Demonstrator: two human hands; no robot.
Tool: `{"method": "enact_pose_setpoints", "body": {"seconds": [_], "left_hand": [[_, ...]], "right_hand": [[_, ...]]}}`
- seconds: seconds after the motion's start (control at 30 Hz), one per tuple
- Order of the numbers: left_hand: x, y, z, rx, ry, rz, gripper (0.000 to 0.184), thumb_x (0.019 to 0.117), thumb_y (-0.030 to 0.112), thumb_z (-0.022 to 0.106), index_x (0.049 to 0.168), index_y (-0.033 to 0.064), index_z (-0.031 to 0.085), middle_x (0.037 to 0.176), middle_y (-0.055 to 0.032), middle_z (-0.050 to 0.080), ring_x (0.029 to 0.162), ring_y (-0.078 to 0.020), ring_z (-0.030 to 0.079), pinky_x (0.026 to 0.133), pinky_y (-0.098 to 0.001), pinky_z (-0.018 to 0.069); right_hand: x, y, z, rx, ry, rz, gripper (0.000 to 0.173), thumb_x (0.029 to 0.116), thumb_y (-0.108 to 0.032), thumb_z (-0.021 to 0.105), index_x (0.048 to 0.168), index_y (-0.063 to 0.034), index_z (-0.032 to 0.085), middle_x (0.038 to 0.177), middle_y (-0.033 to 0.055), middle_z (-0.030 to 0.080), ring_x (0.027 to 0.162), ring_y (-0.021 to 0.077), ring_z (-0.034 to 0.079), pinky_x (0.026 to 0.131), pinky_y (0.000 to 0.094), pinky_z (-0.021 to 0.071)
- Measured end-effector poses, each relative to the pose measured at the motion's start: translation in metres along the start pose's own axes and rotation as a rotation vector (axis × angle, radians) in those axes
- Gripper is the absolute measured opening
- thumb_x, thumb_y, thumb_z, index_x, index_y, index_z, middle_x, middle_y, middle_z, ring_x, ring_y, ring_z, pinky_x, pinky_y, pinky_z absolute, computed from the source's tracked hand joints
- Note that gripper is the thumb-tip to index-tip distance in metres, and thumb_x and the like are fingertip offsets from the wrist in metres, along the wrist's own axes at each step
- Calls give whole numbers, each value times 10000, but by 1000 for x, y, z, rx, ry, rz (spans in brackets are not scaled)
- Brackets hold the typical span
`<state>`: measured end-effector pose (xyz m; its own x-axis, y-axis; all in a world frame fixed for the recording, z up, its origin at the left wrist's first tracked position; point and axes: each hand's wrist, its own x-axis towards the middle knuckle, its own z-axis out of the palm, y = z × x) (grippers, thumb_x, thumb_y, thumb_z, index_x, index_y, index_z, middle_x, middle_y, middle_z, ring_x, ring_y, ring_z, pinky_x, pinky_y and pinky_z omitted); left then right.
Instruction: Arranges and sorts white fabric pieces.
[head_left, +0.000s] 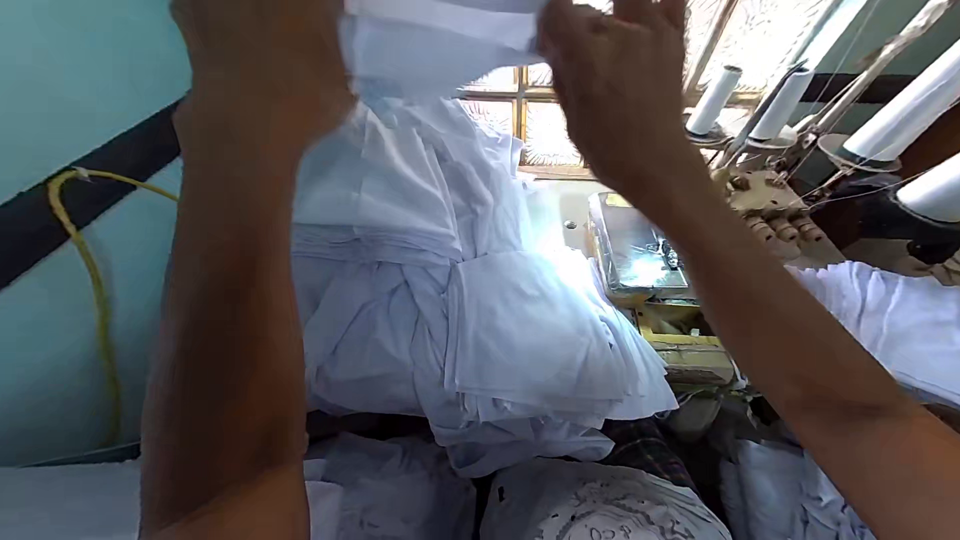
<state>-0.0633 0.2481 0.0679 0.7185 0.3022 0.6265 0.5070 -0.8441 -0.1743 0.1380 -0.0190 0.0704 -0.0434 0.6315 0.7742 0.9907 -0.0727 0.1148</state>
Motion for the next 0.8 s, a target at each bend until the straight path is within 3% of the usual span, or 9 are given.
{"method": "enact_pose_setpoints", "body": {"seconds": [0.13,0.2,0.27,0.33,0.4,0.47,0.57,0.67,0.8], "left_hand": [[-39,-3,16,6,-281,-307,435,914,154,675,1288,-52,595,1272,-438,552,1213,-682,480,905,-885,309],[-76,6,36,-74,-454,-424,392,897,87,715,1247,-70,638,1240,-416,588,1201,-639,523,929,-841,354],[-108,20,53,-153,-581,-543,337,965,107,658,1202,-131,624,1207,-420,595,1178,-618,549,942,-797,385],[-130,50,50,-175,-490,-639,342,999,115,612,1158,-187,613,1192,-442,592,1171,-619,557,955,-772,397],[-129,92,5,-242,-555,-762,365,1032,51,538,1306,-189,520,1358,-431,506,1318,-579,467,1063,-691,358],[-147,112,3,-336,-348,-792,399,1000,-36,517,1376,-166,486,1431,-408,461,1378,-554,417,1122,-656,328],[-186,122,32,-401,-130,-766,459,960,-9,540,1410,-96,518,1528,-336,418,1423,-513,401,1132,-660,337],[-211,167,17,-496,-95,-724,336,997,26,547,1313,-72,607,1411,-288,553,1247,-469,575,1017,-624,463],[-221,218,12,-869,-148,-615,180,990,-5,582,1116,-47,704,1098,-185,692,835,-237,678,748,-391,579]], "right_hand": [[0,-45,71,95,-117,-117,259,1003,-25,533,1177,-53,723,1107,160,759,1246,426,623,1192,646,246],[-23,-63,105,182,-292,-204,268,996,-5,542,1191,-50,720,1130,170,748,1260,431,606,1223,638,199],[-53,-75,130,274,-420,-247,260,968,24,571,1165,-39,729,1103,167,748,1134,413,668,1189,654,251],[-80,-78,138,339,-517,-261,295,953,8,603,1228,-45,695,1298,163,689,1088,383,697,1076,649,396],[-104,-76,129,424,-548,-285,372,930,-29,662,1301,-48,662,1455,164,590,1081,363,705,921,564,520],[-134,-73,106,494,-544,-299,310,935,-61,668,1244,-45,692,1365,138,651,1036,306,717,855,477,579],[-180,-67,64,614,-595,-254,123,941,-47,631,1018,-15,722,938,141,698,830,295,705,689,440,586],[-218,-66,40,578,-632,-194,127,927,-114,658,977,-18,724,899,146,705,800,323,700,655,456,566],[-238,-71,43,408,-472,-276,112,917,-82,638,940,-14,724,881,143,698,734,302,685,591,393,553]]}}
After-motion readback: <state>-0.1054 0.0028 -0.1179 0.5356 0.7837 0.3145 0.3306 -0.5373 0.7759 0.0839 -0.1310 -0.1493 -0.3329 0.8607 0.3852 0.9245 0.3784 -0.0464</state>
